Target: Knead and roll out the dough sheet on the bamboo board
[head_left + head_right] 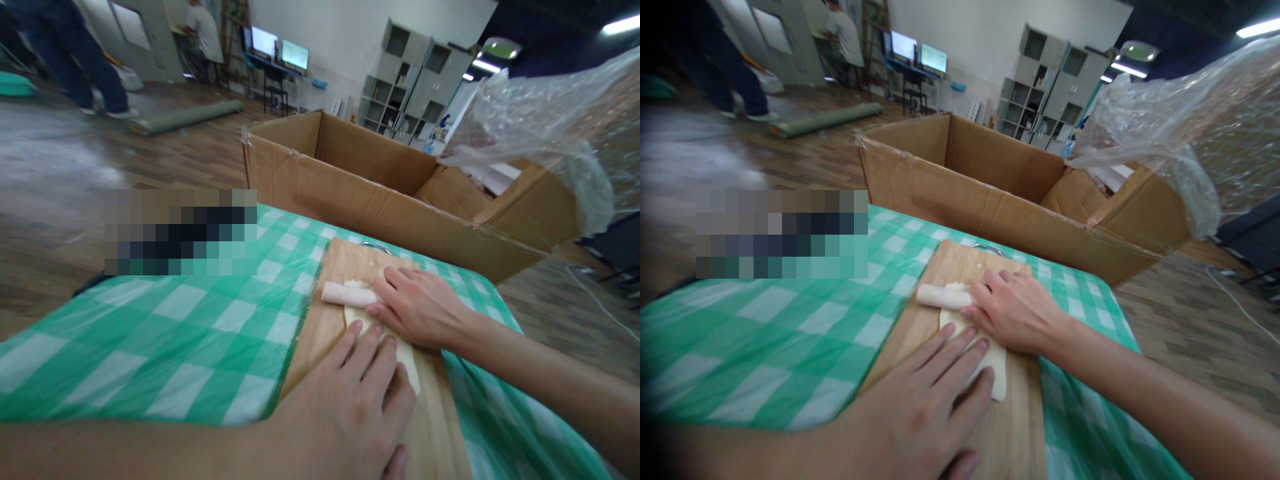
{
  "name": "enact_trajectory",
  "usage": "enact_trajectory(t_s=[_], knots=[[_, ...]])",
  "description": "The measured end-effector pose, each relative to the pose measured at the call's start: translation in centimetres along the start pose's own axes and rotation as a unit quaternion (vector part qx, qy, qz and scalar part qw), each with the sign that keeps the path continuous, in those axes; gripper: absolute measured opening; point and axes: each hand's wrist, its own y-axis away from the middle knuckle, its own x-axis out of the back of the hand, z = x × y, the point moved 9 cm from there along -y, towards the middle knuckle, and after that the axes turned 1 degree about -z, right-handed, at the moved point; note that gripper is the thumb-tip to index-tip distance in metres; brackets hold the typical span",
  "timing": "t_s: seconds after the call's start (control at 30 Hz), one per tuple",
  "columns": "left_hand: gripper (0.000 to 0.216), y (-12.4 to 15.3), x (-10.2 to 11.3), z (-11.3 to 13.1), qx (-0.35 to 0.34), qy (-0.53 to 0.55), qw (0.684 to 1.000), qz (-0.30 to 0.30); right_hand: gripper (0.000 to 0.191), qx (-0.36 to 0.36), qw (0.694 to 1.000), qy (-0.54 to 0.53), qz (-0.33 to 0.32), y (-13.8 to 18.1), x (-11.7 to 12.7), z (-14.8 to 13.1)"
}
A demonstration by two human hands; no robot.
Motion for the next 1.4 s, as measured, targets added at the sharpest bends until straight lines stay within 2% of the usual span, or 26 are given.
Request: enact_trajectory(t_s=[0.17,0.37,0.5,0.6,0.73,0.83,0.97,1.07,1.17,1.3,1.4], knots=[[0.051,0.0,-0.1,0.1,-0.007,-0.005,1.0,-0.003,0.055,0.022,1.0,0.015,0.007,-0.2,0.3,-0.2],[0.051,0.0,-0.2,0.0,-0.005,0.006,1.0,-0.011,0.064,-0.007,0.998,0.051,0.031,-3.0,1.0,1.1],[0.05,-0.1,-0.1,0.1,-0.004,0.01,1.0,-0.017,0.062,-0.024,0.998,0.012,0.053,-4.3,1.3,2.1],[0.051,-0.1,-0.1,0.1,0.002,0.014,1.0,-0.023,0.056,0.018,0.997,-0.039,0.058,-4.7,1.0,1.9],[0.052,0.0,0.2,0.1,0.007,0.016,1.0,-0.019,0.056,0.066,0.99,-0.108,0.058,-3.7,0.7,0.6],[0.053,-0.1,0.3,0.1,0.008,0.015,1.0,-0.023,0.056,0.089,0.983,-0.141,0.073,-1.8,1.0,-1.0],[0.054,-0.2,0.4,0.1,0.009,0.014,0.999,-0.028,0.053,0.113,0.977,-0.171,0.061,0.6,1.0,-2.3],[0.052,-0.1,0.3,0.0,0.006,0.014,1.0,-0.022,0.052,0.059,0.983,-0.162,0.061,0.2,0.5,-0.7],[0.051,0.1,0.0,0.0,0.001,0.017,1.0,-0.021,0.056,-0.007,0.984,-0.168,0.062,-2.0,-0.5,2.2],[0.054,0.2,-0.7,0.0,-0.006,0.012,0.999,-0.038,0.069,-0.016,0.97,-0.236,0.056,-5.2,-2.4,5.3],[0.055,0.3,-0.9,-0.1,-0.008,0.009,0.999,-0.046,0.076,-0.007,0.959,-0.281,0.043,-6.4,-3.4,6.5]])
